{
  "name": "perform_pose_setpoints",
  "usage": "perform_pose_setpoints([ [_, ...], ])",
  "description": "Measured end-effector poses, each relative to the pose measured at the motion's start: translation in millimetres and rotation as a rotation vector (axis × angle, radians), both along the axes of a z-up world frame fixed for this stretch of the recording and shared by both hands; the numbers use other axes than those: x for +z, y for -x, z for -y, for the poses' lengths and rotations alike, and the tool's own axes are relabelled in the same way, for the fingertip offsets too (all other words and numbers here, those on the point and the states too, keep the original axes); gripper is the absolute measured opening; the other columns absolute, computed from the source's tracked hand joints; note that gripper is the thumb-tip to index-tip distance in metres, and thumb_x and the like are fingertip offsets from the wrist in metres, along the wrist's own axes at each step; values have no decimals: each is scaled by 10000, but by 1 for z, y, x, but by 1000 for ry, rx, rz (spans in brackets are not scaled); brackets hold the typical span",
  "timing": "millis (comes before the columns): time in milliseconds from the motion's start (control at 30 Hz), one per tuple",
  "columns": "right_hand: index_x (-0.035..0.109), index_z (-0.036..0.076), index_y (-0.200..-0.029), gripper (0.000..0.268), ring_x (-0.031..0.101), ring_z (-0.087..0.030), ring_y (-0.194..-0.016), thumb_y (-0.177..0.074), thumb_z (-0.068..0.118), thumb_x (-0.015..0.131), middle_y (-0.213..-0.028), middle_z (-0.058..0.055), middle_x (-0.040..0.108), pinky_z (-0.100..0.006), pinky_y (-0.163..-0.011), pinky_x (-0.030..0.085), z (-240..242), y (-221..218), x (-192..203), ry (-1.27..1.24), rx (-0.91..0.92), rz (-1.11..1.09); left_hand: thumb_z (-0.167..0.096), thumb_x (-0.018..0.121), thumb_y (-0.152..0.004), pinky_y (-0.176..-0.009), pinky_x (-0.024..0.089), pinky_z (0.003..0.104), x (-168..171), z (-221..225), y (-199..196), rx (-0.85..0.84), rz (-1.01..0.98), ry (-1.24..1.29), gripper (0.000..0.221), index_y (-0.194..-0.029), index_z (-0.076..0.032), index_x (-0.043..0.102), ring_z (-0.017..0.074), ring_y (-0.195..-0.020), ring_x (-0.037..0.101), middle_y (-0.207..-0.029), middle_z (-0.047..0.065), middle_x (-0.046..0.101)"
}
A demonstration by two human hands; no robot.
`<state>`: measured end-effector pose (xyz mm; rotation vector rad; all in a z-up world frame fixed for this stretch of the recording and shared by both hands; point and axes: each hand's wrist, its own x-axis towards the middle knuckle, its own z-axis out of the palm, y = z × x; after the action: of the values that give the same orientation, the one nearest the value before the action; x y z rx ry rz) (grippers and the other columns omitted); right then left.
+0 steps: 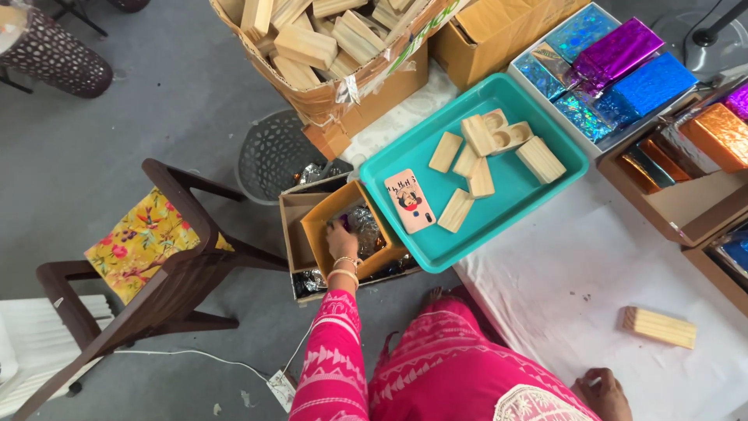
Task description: Wrapping small wooden blocks in colorful decorative foil and securing them with tape.
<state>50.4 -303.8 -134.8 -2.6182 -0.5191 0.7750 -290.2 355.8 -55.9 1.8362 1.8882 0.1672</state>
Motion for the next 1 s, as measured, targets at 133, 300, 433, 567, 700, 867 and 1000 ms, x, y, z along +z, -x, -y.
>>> perform_pose_setpoints([
  [133, 666, 112, -1092, 387, 736, -300, -814, -794, 296, 831, -860, -144, 699, -446, -841, 600, 19, -2, -33, 28, 6, 79, -261, 692, -836, -1124, 341, 605, -61, -29, 9, -34, -14, -66, 288, -1110, -213, 765, 313, -1392, 429, -1385, 24, 581],
  [300, 679, 125, -1105, 380, 721, -294, -932, -791, 269, 837, -881, -149, 718, -444, -910, 584, 15, 3, -22, 88, -31, 81, -310, 630, -879, -1133, 308, 608, -136, -55, 9, -271, 2, -82, 310, -1128, -202, 779, 286, -1454, 396, -1386, 35, 648],
  [433, 668, 143, -1105, 371, 687, -284, -1049, -792, 269, 823, -898, -106, 713, -441, -952, 562, 21, 0, -28, 90, 9, 100, -383, 751, -770, -986, 244, 685, -136, -58, 10, -293, 77, -196, 547, -1174, -20, 689, 373, -1389, 378, -1415, 192, 595],
  [567, 662, 144, -1104, 368, 689, -289, -1070, -803, 279, 826, -863, -96, 719, -445, -972, 560, 28, -1, -37, 120, 14, 119, -254, 710, -821, -1099, 347, 528, -83, -46, 21, -243, 133, -139, 395, -1180, -92, 737, 319, -1293, 564, -1326, 113, 684],
  [700, 665, 135, -1079, 345, 719, -316, -992, -814, 292, 819, -908, -114, 746, -445, -916, 575, 18, -1, -22, 111, 45, 144, -89, 694, -865, -1068, 496, 374, 9, -4, 38, -192, 537, -173, 300, -1152, -95, 779, 288, -1164, 690, -1230, 112, 744],
  [867, 711, 149, -1096, 248, 759, -293, -877, -922, 318, 756, -926, -124, 787, -421, -826, 591, -83, 9, 67, 141, 68, 95, -158, 762, -865, -991, 529, 348, 64, 55, 42, -201, 587, -109, 303, -1162, -104, 782, 254, -1112, 704, -1190, 109, 747],
  [1000, 692, 73, -1125, 219, 717, -192, -852, -946, 199, 710, -946, -102, 759, -335, -775, 568, -197, 25, 128, -336, 93, -77, -106, 755, -843, -1019, 503, 358, 86, 82, 36, -374, 638, -190, 316, -1154, -57, 769, 266, -1145, 673, -1197, 118, 740],
])
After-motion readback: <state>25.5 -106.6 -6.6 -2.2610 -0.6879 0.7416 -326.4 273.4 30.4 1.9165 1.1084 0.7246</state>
